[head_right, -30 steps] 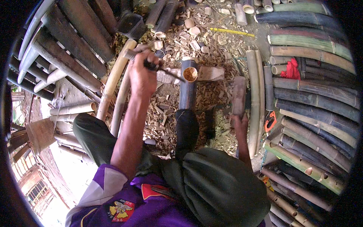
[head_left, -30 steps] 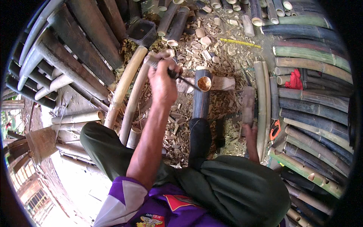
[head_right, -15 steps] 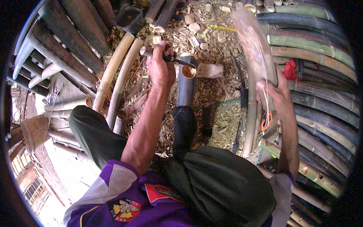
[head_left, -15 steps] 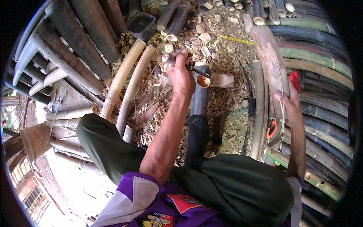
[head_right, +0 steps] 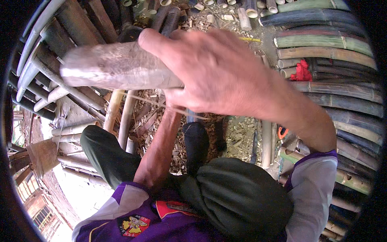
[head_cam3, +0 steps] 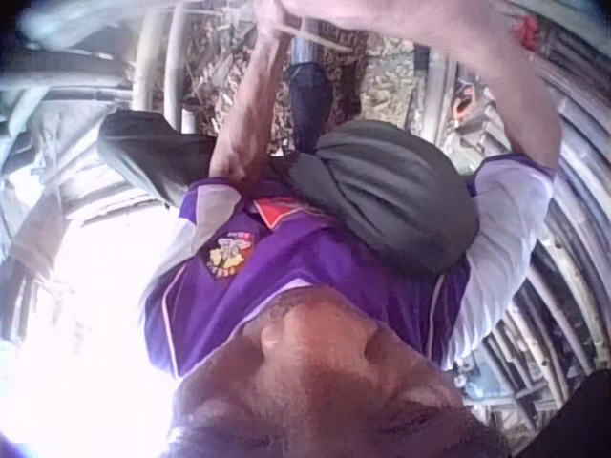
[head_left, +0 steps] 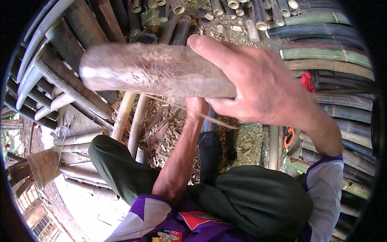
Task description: The person sits on the ground and uses a knife and a wooden mallet to carve and shape a bamboo pole. They repeatedly strike the knife with the mallet to remove material and smooth the surface, then place the finished piece among other bamboo poles.
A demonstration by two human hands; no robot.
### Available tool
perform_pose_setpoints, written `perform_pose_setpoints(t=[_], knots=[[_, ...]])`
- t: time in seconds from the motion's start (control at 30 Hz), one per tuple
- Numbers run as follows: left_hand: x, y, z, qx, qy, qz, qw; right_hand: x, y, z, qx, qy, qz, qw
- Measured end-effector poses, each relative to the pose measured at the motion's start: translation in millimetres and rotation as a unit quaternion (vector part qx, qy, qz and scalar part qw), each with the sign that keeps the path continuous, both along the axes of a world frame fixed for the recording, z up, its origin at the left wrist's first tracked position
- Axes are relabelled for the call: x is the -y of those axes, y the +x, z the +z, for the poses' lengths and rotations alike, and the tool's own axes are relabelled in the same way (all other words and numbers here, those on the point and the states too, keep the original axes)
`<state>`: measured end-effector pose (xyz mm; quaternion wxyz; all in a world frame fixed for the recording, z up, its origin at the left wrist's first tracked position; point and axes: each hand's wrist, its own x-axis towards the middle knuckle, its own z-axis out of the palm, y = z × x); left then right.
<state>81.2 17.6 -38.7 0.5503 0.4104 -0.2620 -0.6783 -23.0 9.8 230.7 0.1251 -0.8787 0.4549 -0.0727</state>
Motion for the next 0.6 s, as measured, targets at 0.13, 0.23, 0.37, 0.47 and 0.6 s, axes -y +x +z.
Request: perform_pose_setpoints(t=[0.13, 0.23, 0.37, 0.47, 0.6], knots=[[-7.6, -17.9, -8.6, 0.052, -0.035, -0.038, 0.997, -8.0, -9.8, -30.3, -0.181, 0.092, -0.045, 0.978], [0.6, -13.1, 30.3, -0.019, 0.025, 0.028, 0.999, 5.2, -24.8, -23.3, -0.098, 0.157, -0.069, 0.98], [6.3, 24.0, 7.2, -0.041, -0.076, 0.067, 0.994, -12.3, -36.8, -15.8, 0.132, 0.228, -0.182, 0.947], [-8.5, 23.0, 33.7, 0.021, -0.057, -0.027, 0.998, -26.4, -57.5, -28.5, 0.171, 0.057, -0.158, 0.971], [-11.9, 24.7, 38.6, 0.027, -0.062, -0.049, 0.996, -24.6, -64.6, -31.7, 0.158, 0.121, -0.187, 0.962]])
